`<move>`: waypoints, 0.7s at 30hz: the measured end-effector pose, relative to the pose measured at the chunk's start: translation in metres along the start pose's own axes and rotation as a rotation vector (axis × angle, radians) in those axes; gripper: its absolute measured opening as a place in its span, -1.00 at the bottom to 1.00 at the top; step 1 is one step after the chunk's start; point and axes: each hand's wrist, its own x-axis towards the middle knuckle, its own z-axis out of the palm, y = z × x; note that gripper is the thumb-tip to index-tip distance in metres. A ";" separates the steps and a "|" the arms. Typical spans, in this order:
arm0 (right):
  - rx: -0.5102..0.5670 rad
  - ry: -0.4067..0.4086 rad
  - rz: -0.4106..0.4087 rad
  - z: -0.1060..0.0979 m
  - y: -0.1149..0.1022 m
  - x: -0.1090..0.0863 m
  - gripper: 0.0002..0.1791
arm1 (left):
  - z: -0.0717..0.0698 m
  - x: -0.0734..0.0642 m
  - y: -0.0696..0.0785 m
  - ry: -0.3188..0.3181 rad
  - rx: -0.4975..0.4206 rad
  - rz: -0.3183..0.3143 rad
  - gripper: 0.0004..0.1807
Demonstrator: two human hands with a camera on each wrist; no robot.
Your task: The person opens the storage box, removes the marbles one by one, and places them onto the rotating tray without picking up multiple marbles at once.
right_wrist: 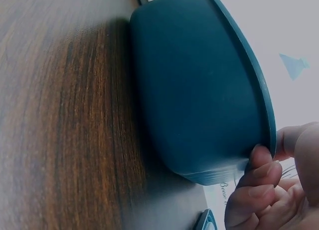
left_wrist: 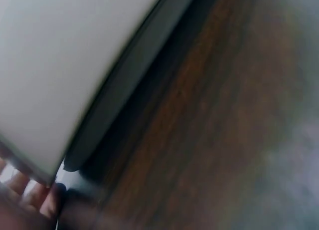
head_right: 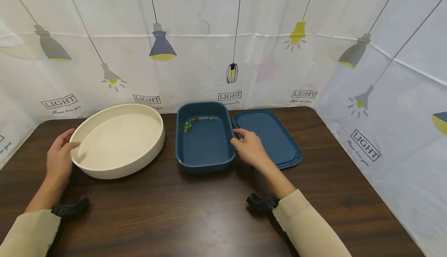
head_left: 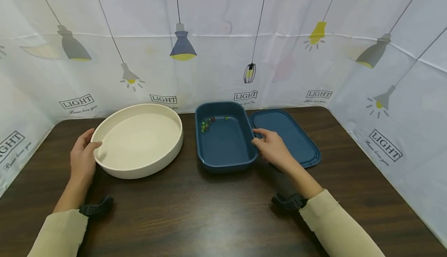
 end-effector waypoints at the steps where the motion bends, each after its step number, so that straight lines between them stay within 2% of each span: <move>1: 0.005 -0.005 0.001 0.000 0.000 0.000 -0.39 | 0.001 0.001 0.000 -0.004 -0.046 0.002 -0.38; 5: 0.041 -0.020 0.013 0.001 0.002 0.001 -0.38 | 0.002 0.001 0.001 -0.052 -0.211 -0.011 -0.29; 8: 0.066 -0.019 0.021 0.000 0.004 0.001 -0.38 | 0.004 0.001 0.001 -0.079 -0.241 -0.021 -0.22; 15: 0.068 -0.016 0.024 0.001 0.005 0.001 -0.38 | 0.003 0.000 0.002 -0.050 -0.147 0.016 -0.21; 21: 0.063 -0.012 0.016 0.003 0.003 0.002 -0.40 | 0.002 -0.003 0.000 0.015 -0.064 0.022 -0.27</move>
